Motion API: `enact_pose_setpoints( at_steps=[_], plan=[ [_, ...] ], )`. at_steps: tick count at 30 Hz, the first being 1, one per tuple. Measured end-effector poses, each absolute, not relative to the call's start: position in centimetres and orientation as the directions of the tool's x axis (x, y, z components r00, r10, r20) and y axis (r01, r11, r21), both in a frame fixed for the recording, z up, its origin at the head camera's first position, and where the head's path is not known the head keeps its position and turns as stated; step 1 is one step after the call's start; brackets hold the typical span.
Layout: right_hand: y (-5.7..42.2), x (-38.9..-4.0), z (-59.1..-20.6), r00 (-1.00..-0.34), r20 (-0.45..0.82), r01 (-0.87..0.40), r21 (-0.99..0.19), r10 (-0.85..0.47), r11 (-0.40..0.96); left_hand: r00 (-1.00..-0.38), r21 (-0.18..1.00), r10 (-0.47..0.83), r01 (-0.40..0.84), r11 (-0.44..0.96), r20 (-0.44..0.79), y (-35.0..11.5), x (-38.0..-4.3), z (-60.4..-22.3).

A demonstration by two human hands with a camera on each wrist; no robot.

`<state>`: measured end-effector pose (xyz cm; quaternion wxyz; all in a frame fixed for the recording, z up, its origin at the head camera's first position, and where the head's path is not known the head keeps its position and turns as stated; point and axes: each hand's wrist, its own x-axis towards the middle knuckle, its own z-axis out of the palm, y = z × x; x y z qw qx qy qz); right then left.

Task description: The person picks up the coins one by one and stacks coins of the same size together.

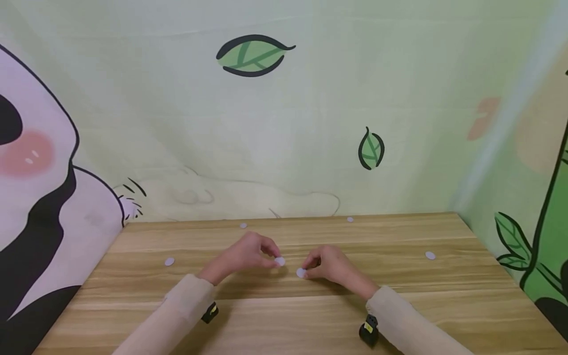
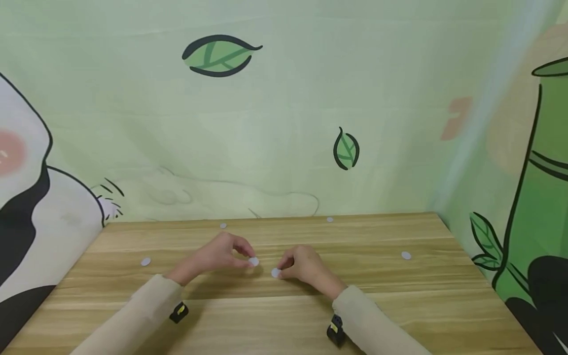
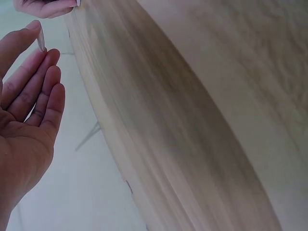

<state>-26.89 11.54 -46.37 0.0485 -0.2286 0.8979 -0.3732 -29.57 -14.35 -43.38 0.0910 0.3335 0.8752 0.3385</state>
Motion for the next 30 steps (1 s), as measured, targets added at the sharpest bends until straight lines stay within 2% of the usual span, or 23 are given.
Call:
enact_pose_setpoints(
  at_steps=[11, 18, 26, 30],
  plan=[
    [11.7, -26.9, -46.6, -0.894, 0.073, -0.362, -0.699, -0.443, 0.616, -0.737, 0.623, 0.674, 0.554, 0.552, 0.057, -13.1, -29.5, -43.9],
    [11.6, -26.9, -46.4, -0.892, 0.08, -0.374, -0.684, -0.444, 0.627, -0.686, 0.597, 0.726, 0.606, 0.525, 0.058, -12.1, -29.8, -44.6],
    [11.7, -27.0, -46.5, -0.89, 0.078, -0.376, -0.685, -0.45, 0.624, -0.702, 0.59, 0.713, 0.572, 0.57, -0.008, -10.8, -29.8, -45.2],
    [11.7, -27.0, -46.5, -0.886, 0.08, -0.379, -0.692, -0.457, 0.614, -0.696, 0.584, 0.718, 0.582, 0.566, -0.003, -10.3, -29.7, -45.0]
  ],
)
